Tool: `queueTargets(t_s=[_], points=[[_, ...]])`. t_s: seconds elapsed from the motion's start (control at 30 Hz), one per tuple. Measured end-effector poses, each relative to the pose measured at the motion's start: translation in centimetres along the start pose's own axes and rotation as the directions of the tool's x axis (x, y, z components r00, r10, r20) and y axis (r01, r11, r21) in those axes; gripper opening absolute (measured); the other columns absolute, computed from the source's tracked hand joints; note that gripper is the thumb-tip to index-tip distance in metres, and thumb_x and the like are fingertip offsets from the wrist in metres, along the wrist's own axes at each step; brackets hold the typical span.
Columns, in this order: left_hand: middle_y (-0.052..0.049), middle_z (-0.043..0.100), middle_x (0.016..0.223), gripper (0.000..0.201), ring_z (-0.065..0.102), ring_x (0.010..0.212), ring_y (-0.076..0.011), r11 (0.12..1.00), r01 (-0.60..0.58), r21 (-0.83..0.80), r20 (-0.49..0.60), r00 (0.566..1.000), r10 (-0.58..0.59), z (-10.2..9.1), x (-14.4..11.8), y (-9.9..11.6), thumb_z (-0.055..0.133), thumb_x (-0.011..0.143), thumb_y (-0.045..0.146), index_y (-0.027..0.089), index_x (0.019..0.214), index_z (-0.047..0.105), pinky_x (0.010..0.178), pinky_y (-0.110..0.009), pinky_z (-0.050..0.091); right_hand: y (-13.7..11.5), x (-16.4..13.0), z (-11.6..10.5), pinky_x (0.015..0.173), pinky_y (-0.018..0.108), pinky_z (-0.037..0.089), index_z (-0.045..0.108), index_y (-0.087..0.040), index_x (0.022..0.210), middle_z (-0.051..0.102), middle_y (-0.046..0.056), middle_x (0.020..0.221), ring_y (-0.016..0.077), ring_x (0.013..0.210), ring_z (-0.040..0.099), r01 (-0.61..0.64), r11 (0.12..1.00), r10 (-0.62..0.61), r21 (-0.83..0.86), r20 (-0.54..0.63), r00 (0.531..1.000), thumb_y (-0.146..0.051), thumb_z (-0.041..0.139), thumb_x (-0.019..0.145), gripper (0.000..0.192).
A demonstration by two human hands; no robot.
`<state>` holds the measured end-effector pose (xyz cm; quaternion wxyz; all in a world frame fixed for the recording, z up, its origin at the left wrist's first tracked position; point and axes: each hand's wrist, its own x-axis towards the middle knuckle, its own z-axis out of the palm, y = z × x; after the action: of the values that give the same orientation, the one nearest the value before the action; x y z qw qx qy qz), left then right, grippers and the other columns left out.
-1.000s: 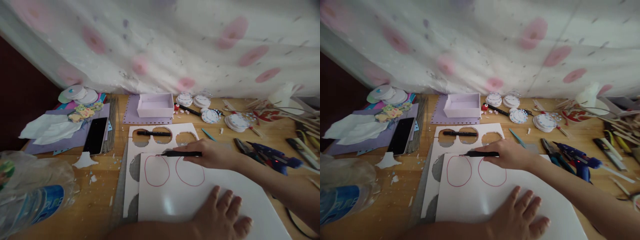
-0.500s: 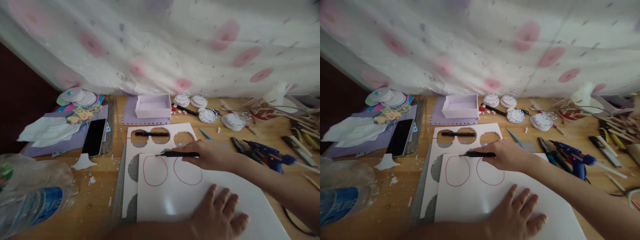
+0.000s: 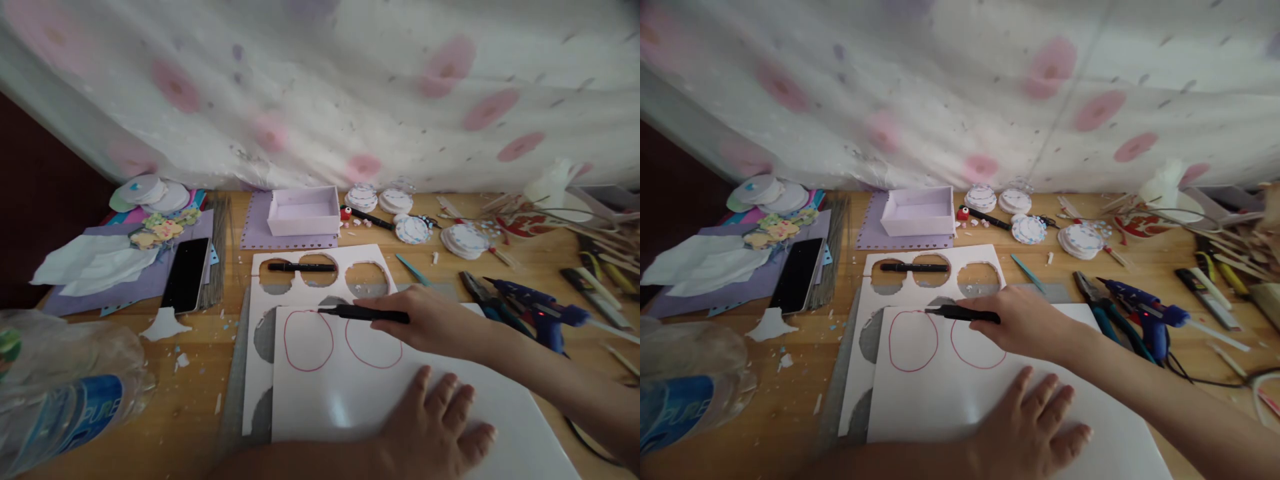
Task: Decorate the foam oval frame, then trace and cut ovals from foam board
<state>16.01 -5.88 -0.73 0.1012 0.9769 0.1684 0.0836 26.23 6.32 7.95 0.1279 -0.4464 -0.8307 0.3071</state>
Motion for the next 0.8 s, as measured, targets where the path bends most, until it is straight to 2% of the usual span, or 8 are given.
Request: queueTargets(t_s=[0.07,0.17,0.27,0.4,0.5,0.6,0.7,0.8], points=[[-0.016,0.029,0.155,0.075,0.016,0.145,-0.0366,1.0,0.002,-0.003,0.012,1.0,-0.002,0.1,0.0,0.0,0.031,0.089,0.068,0.021,0.147,0.037,0.112,-0.055,0.003,-0.3,-0.3,0.0,0.051,0.027,0.04,0.065,-0.036,0.123,0.073,0.0,0.07,0.0145,0.049,0.058,-0.039,0.998,0.042,-0.044,0.076,0.996,-0.026,0.061,0.085,0.039],[-0.016,0.028,0.155,0.075,0.014,0.145,-0.0366,1.0,0.003,-0.018,0.012,1.0,-0.003,0.2,0.1,0.1,0.03,0.089,0.068,0.02,0.147,0.037,0.112,-0.055,0.003,-0.9,-0.9,-0.3,0.051,0.026,0.041,0.064,-0.033,0.125,0.069,0.0,0.065,0.0137,0.049,0.055,-0.115,0.993,0.114,0.004,0.082,0.99,-0.026,0.061,0.085,0.041],[-0.016,0.028,0.155,0.074,0.015,0.145,-0.0363,0.999,0.004,-0.038,0.007,1.0,-0.004,0.1,0.0,0.1,0.032,0.09,0.066,0.019,0.147,0.038,0.112,-0.054,0.004,-1.3,-1.5,-1.3,0.048,0.023,0.043,0.055,-0.032,0.134,0.068,-0.001,0.069,0.0126,0.051,0.056,-0.206,0.956,0.174,0.208,0.163,0.971,-0.027,0.063,0.083,0.052],[-0.018,0.027,0.155,0.074,0.016,0.144,-0.0365,0.999,0.001,-0.053,0.012,1.0,0.0,-0.4,-0.1,-0.1,0.034,0.089,0.065,0.017,0.146,0.039,0.111,-0.053,0.008,-1.6,-2.0,-1.9,0.053,0.023,0.05,0.053,-0.027,0.133,0.069,0.004,0.09,0.0124,0.063,0.061,-0.265,0.802,0.123,0.535,0.286,0.95,-0.031,0.066,0.081,0.054],[-0.019,0.028,0.154,0.076,0.019,0.142,-0.0359,0.996,-0.018,-0.086,0.037,0.999,0.022,-0.9,0.0,-0.4,0.033,0.09,0.065,0.015,0.147,0.035,0.108,-0.05,0.015,-1.4,-1.7,0.2,0.058,0.023,0.05,0.054,-0.023,0.127,0.065,0.003,0.089,0.0112,0.065,0.058,-0.162,0.797,0.101,0.581,0.136,0.986,-0.027,0.072,0.076,0.055],[-0.018,0.041,0.146,0.076,0.028,0.137,-0.0358,0.991,-0.031,-0.129,0.072,0.997,0.041,-1.1,0.3,-0.5,0.036,0.088,0.065,0.013,0.144,0.04,0.107,-0.05,0.019,-0.9,-0.7,3.6,0.054,0.022,0.046,0.054,-0.023,0.11,0.061,-0.001,0.075,0.0097,0.057,0.052,-0.016,0.9,0.064,0.436,-0.096,0.993,-0.028,0.065,0.081,0.031],[-0.013,0.05,0.139,0.07,0.031,0.135,-0.035,0.986,-0.042,-0.162,0.097,0.994,0.058,-0.9,0.5,-0.5,0.037,0.087,0.063,0.015,0.135,0.051,0.11,-0.052,0.015,-0.4,0.3,6.1,0.059,0.024,0.047,0.054,-0.022,0.103,0.064,0.001,0.076,0.0125,0.062,0.057,0.114,0.967,-0.078,0.229,-0.162,0.984,-0.025,0.057,0.084,0.019],[-0.012,0.048,0.143,0.07,0.023,0.139,-0.0385,0.991,-0.046,-0.128,0.11,0.992,0.06,-0.6,0.7,-0.4,0.039,0.085,0.064,0.015,0.133,0.054,0.112,-0.057,0.009,0.0,0.4,7.2,0.064,0.026,0.048,0.052,-0.023,0.104,0.066,0.004,0.084,0.0147,0.069,0.062,0.178,0.971,-0.136,0.158,-0.243,0.96,-0.02,0.054,0.084,0.021]])
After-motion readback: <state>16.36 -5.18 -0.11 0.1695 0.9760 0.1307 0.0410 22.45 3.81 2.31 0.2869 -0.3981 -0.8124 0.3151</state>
